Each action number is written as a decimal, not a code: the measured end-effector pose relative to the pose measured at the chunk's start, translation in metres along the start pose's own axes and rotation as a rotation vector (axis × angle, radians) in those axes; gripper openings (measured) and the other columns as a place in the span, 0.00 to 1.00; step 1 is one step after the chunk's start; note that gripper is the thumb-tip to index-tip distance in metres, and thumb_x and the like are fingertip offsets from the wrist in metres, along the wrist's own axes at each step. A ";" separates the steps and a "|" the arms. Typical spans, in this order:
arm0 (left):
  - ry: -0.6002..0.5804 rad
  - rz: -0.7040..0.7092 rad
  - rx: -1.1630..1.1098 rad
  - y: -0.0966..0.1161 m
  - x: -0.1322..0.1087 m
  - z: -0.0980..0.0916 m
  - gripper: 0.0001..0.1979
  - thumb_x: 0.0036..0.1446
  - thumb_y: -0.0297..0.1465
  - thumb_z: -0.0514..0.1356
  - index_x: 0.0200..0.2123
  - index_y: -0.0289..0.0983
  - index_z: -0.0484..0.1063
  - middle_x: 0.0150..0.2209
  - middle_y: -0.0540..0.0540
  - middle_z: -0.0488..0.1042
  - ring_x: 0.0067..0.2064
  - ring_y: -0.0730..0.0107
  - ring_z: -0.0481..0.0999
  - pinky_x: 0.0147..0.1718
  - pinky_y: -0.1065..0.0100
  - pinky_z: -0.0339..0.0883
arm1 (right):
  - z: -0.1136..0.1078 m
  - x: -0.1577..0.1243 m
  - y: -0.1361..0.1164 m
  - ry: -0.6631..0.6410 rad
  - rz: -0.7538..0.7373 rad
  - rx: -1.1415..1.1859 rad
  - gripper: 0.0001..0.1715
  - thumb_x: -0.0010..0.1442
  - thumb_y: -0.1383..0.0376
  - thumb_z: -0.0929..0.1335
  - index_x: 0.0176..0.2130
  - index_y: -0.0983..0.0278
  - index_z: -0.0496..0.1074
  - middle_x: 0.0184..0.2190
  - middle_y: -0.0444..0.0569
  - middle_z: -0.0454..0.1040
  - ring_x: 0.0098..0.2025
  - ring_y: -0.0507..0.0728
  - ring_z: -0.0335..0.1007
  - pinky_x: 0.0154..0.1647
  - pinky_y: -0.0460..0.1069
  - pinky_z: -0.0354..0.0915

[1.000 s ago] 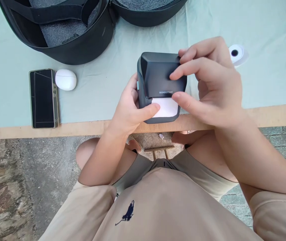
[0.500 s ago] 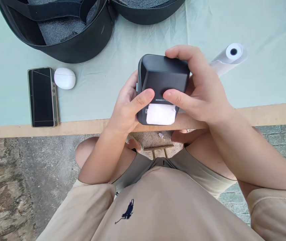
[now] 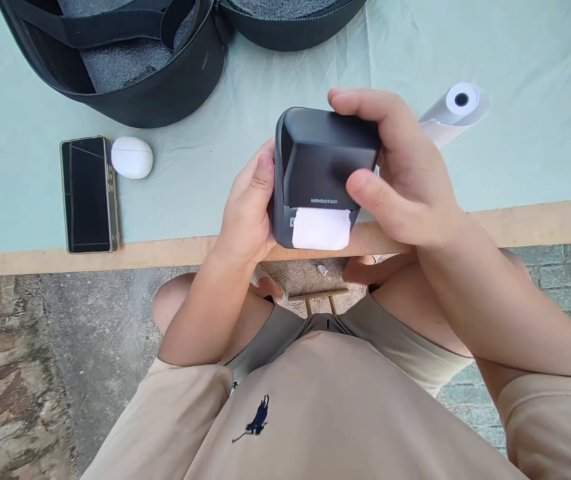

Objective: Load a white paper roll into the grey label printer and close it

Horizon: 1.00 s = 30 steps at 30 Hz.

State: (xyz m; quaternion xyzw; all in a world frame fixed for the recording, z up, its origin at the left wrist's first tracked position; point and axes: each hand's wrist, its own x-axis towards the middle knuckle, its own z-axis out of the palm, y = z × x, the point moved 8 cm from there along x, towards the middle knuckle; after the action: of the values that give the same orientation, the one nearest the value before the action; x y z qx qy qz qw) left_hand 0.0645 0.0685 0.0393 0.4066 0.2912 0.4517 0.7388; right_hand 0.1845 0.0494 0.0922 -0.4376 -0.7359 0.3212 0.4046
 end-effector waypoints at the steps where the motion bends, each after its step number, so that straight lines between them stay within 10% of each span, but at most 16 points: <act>1: 0.007 -0.012 -0.001 0.000 0.000 0.000 0.19 0.65 0.37 0.44 0.39 0.37 0.72 0.44 0.46 0.75 0.55 0.60 0.71 0.56 0.57 0.65 | 0.001 0.000 -0.002 -0.030 -0.023 -0.029 0.31 0.58 0.54 0.65 0.57 0.59 0.57 0.58 0.49 0.61 0.60 0.57 0.58 0.62 0.56 0.59; 7: 0.023 -0.042 -0.069 -0.003 -0.001 -0.001 0.18 0.64 0.38 0.46 0.39 0.36 0.72 0.41 0.45 0.76 0.60 0.61 0.65 0.60 0.59 0.59 | -0.005 0.002 -0.012 -0.103 -0.072 -0.204 0.35 0.52 0.54 0.69 0.56 0.55 0.57 0.57 0.48 0.61 0.64 0.58 0.54 0.63 0.55 0.61; 15: -0.001 -0.017 -0.058 -0.003 -0.002 0.002 0.11 0.59 0.37 0.56 0.44 0.41 0.68 0.42 0.47 0.75 0.62 0.58 0.64 0.59 0.57 0.62 | -0.044 0.004 -0.033 0.281 0.213 -0.417 0.12 0.62 0.55 0.61 0.44 0.57 0.59 0.47 0.40 0.66 0.35 0.48 0.70 0.31 0.46 0.67; 20: -0.019 0.018 -0.074 -0.003 -0.001 0.002 0.11 0.59 0.37 0.55 0.43 0.39 0.68 0.42 0.46 0.75 0.61 0.58 0.65 0.58 0.58 0.63 | -0.045 0.007 -0.036 0.357 0.283 -0.294 0.05 0.63 0.63 0.61 0.39 0.59 0.55 0.43 0.43 0.64 0.39 0.48 0.72 0.31 0.45 0.68; 26: 0.013 -0.036 -0.066 -0.005 -0.003 0.002 0.10 0.60 0.36 0.54 0.43 0.41 0.67 0.43 0.48 0.74 0.60 0.58 0.66 0.56 0.58 0.66 | -0.023 0.011 -0.031 0.122 0.049 -0.477 0.03 0.58 0.64 0.64 0.35 0.60 0.66 0.35 0.42 0.72 0.33 0.51 0.68 0.28 0.49 0.61; 30: 0.006 -0.055 -0.080 -0.003 -0.004 0.005 0.09 0.60 0.35 0.53 0.42 0.42 0.69 0.45 0.48 0.74 0.61 0.57 0.64 0.57 0.58 0.64 | -0.001 0.017 -0.011 -0.134 0.147 -0.730 0.13 0.54 0.60 0.65 0.42 0.54 0.67 0.32 0.43 0.73 0.28 0.55 0.64 0.26 0.52 0.55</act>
State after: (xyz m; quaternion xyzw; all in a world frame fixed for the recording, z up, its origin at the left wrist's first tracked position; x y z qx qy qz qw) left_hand 0.0679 0.0620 0.0395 0.3671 0.2865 0.4436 0.7658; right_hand 0.1758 0.0600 0.1071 -0.5828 -0.7934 0.0939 0.1486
